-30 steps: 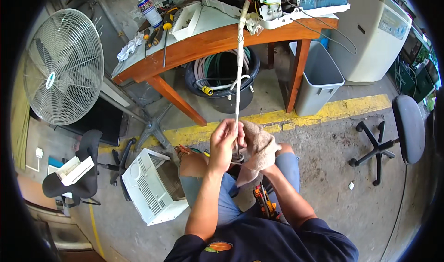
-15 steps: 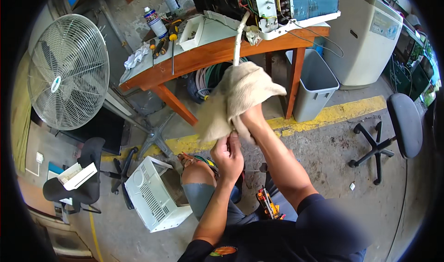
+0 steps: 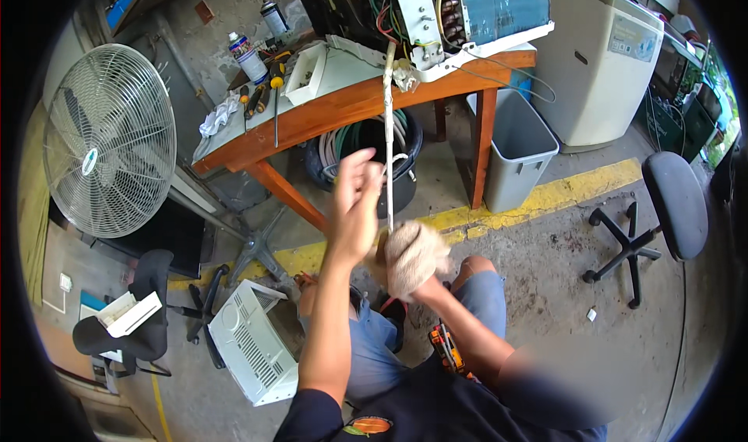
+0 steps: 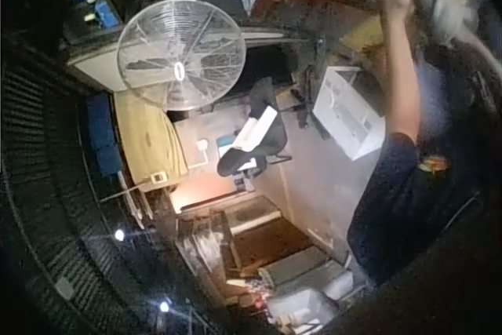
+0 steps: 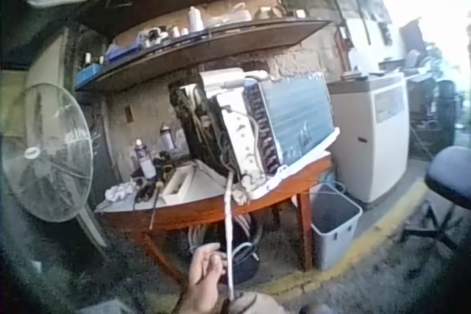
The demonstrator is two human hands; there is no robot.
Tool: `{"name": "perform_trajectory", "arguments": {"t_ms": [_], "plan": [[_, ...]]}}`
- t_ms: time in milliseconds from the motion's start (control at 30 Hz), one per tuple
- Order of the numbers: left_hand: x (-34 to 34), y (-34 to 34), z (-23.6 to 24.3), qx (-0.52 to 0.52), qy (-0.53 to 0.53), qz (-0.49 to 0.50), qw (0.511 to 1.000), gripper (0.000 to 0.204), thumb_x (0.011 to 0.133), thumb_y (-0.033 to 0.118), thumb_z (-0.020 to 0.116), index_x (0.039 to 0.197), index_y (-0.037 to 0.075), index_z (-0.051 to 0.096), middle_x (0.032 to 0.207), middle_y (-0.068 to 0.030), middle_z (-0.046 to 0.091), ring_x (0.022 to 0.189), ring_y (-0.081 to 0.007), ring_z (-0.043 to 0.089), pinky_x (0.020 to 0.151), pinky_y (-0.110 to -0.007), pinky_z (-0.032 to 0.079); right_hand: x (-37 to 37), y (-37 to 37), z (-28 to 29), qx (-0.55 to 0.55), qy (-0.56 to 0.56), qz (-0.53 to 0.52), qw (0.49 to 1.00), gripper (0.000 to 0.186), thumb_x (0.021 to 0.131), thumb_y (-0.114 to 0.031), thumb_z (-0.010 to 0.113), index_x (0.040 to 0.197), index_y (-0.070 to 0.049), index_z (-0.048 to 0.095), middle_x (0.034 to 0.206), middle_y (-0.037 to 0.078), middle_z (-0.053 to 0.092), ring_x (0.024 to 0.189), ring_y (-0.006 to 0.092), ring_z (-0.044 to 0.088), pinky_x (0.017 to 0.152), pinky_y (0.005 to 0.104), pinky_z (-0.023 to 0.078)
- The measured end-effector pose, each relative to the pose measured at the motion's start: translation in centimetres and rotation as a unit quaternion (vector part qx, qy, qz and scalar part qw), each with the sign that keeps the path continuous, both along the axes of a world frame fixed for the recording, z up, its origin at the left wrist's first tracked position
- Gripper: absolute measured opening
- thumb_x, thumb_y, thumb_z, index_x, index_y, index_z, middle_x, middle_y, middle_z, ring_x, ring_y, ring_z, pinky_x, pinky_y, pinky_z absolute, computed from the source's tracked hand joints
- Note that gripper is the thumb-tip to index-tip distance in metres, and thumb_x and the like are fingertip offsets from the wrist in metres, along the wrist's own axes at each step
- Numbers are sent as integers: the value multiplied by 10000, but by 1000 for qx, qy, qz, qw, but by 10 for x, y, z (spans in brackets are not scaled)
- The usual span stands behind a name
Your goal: Cleaning and reassembling components of an air conditioning unit using a cloth and a screwdriver.
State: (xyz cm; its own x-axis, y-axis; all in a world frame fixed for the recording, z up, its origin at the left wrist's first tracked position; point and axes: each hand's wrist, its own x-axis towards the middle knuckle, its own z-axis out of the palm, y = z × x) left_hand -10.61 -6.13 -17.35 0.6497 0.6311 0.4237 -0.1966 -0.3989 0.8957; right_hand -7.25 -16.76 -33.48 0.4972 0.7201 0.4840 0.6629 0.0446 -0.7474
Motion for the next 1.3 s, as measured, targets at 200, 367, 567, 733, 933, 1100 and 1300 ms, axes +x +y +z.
{"name": "perform_trajectory", "arguments": {"t_ms": [200,367,567,733,933,1100,1300], "plan": [[35,15,4,-250,-86,-132,955,279,1150,282,537,1287,48,603,861,-11,556,604,-42,459,508,-198,359,-28,-11,-88,53,208,113,970,340,975,-246,704,1236,-40,633,1330,156,647,1208,247,623,1033,388,492],[47,10,17,-292,-105,-119,943,265,1144,312,556,1154,56,624,749,51,457,535,-5,312,432,-184,221,32,32,14,117,300,74,944,505,1002,-190,694,1450,-5,552,1498,180,566,1374,268,556,1155,417,436],[44,31,29,-307,-107,-100,940,291,1137,341,571,1041,72,627,693,76,411,527,-7,291,426,-187,218,-27,-12,-79,208,225,124,944,673,915,-89,774,1508,42,485,1557,185,529,1363,296,594,1136,387,476],[45,17,28,-335,-110,-126,927,292,1136,324,573,1107,44,653,728,59,430,545,-10,320,440,-185,236,-38,-60,-5,-309,158,-28,938,375,892,-67,770,1237,19,652,1297,149,711,1036,245,734,855,346,607],[31,30,21,-360,-173,-169,901,277,1134,275,565,1161,18,665,761,37,467,577,-28,374,471,-200,282,-31,-35,-19,30,-143,-288,946,246,735,-212,806,843,-83,627,786,134,667,478,312,456,444,471,374],[20,13,10,-353,-125,-231,898,285,1129,240,569,1242,-2,668,814,14,529,631,-39,427,534,-199,341,19,-26,47,29,-118,-195,973,239,817,-217,752,956,-71,623,833,102,655,569,276,482,526,423,411],[19,26,0,-204,-77,-114,969,291,1129,239,570,1233,-10,681,866,-26,627,655,-50,446,562,-215,354,54,0,129,39,-90,-100,990,252,916,-224,687,1091,-57,619,890,63,640,678,234,514,623,366,457]]}}
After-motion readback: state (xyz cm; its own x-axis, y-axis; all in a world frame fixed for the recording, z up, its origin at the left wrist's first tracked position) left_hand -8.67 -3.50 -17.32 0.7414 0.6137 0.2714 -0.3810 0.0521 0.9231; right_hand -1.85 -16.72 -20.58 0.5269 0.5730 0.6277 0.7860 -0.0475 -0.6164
